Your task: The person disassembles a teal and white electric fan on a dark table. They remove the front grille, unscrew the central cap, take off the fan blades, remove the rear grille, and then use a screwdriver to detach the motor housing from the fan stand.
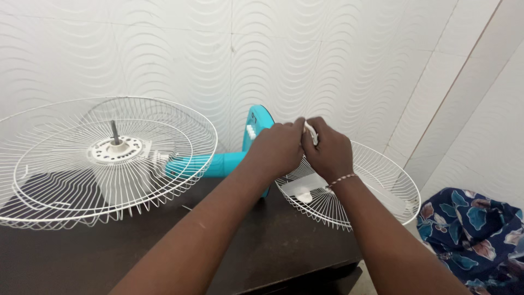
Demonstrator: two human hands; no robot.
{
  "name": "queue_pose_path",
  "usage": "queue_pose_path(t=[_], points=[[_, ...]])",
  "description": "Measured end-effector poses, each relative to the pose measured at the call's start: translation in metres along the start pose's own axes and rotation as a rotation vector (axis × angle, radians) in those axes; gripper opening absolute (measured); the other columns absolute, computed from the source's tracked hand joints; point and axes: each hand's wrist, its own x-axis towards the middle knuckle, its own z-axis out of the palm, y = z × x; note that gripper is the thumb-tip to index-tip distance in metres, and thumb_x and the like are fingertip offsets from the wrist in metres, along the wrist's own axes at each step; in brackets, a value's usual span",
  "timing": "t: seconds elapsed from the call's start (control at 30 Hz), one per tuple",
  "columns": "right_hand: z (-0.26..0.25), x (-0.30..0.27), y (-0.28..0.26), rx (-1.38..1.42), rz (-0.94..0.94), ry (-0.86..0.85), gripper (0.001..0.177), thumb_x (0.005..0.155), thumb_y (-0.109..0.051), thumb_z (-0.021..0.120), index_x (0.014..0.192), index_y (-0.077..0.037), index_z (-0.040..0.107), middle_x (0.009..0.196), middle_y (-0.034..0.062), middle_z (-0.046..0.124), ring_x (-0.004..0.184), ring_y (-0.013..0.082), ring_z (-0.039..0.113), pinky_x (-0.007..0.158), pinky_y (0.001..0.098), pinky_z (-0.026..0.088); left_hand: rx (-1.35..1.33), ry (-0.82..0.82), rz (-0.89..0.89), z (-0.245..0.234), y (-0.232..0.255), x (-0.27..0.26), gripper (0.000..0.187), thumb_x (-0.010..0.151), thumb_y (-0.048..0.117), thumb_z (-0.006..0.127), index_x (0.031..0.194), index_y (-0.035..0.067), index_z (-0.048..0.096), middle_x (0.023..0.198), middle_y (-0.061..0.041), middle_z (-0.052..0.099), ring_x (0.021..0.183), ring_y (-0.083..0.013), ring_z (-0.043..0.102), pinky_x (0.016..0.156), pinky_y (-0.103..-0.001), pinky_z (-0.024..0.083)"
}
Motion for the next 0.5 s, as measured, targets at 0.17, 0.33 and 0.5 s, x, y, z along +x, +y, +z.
queue_pose_path(t=[0.17, 0.33, 0.5], points=[[0.001, -0.028, 0.028, -0.023, 0.16, -0.34, 0.028, 0.09, -0.036, 0.065, 0.101, -0.012, 0.076, 0.077, 0.0135, 0.074, 0.07, 0.0327, 0.071, 0.069, 0.0449, 0.055, 0.284, 0.035, 0.128, 0.046, -0.01, -0.012, 0.029, 0.082, 0.018, 0.066, 0.109, 0.009, 0.066, 0.106, -0.01, 0.07, 0.111, -0.0315, 0.061, 0.095, -0.054, 0.041], [0.017, -0.05, 0.059, -0.088, 0.313, -0.697, 0.037, 0.082, -0.044, 0.068, 0.099, -0.013, 0.08, 0.087, 0.014, 0.078, 0.083, 0.032, 0.074, 0.079, 0.0429, 0.057, 0.381, 0.0, 0.185, 0.075, -0.027, -0.026, 0.016, 0.083, 0.018, 0.067, 0.098, 0.013, 0.073, 0.105, -0.007, 0.07, 0.113, -0.0283, 0.059, 0.101, -0.055, 0.036], [0.032, -0.067, 0.076, -0.07, 0.384, -0.895, 0.037, 0.083, -0.044, 0.068, 0.101, -0.015, 0.082, 0.092, 0.0124, 0.079, 0.088, 0.0289, 0.076, 0.084, 0.0391, 0.058, 0.354, 0.011, 0.226, 0.091, -0.035, -0.041, 0.017, 0.08, 0.016, 0.067, 0.096, 0.016, 0.074, 0.104, -0.005, 0.068, 0.112, -0.0259, 0.06, 0.102, -0.056, 0.037]])
